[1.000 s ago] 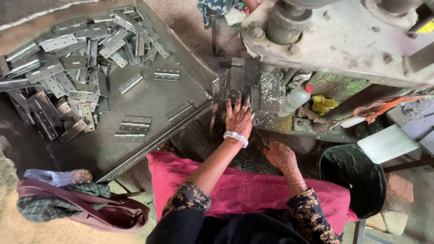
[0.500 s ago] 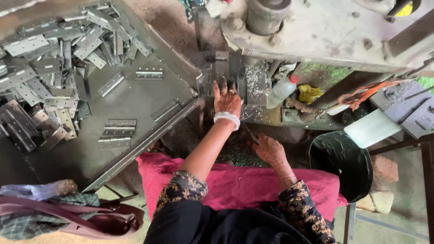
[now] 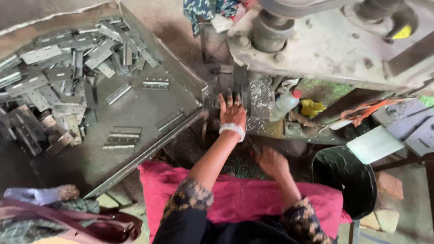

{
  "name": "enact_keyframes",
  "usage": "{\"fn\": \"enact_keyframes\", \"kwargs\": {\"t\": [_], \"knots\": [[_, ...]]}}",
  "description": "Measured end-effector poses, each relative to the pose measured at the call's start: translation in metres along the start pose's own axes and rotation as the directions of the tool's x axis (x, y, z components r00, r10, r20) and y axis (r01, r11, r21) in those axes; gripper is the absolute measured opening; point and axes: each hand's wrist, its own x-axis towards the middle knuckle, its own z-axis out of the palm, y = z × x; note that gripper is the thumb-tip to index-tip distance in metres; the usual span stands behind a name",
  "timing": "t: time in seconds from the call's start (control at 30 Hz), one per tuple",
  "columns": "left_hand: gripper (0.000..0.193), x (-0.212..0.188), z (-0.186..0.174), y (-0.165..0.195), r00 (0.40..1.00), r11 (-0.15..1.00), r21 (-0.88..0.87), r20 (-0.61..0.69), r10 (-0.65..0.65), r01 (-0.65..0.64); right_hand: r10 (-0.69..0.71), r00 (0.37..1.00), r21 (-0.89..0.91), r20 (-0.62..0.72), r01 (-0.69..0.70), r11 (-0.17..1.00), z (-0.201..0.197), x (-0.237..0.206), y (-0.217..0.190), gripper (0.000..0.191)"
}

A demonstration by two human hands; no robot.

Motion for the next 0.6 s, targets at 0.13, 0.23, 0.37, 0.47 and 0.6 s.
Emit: {"fn": "enact_keyframes", "kwargs": {"t": [0.13, 0.23, 0.37, 0.47, 0.6], "knots": [[0.042, 0.0, 0.007, 0.006, 1.0, 1.0, 0.005, 0.007, -0.015, 0.015, 0.043, 0.999, -0.035, 0.006, -0.043, 0.998, 0.001, -0.021, -0.007, 0.047], [0.045, 0.001, 0.0, 0.001, 0.993, 0.996, -0.082, -0.104, -0.049, 0.041, 0.079, 0.995, 0.028, 0.062, -0.08, 0.996, 0.007, -0.034, -0.011, 0.046], [0.042, 0.015, -0.021, -0.008, 0.983, 0.999, 0.041, 0.185, 0.003, -0.01, 0.046, 0.998, 0.033, 0.036, -0.047, 0.998, 0.005, -0.018, -0.001, 0.044], [0.047, 0.022, -0.029, -0.006, 0.984, 0.994, 0.106, 0.176, 0.004, -0.023, 0.042, 0.998, 0.007, 0.035, -0.043, 0.999, 0.004, -0.008, 0.006, 0.043], [0.049, 0.021, -0.023, 0.002, 0.998, 1.0, -0.004, 0.056, -0.026, 0.026, 0.051, 0.997, 0.151, 0.061, -0.059, 0.987, 0.015, -0.018, 0.012, 0.041]]}}
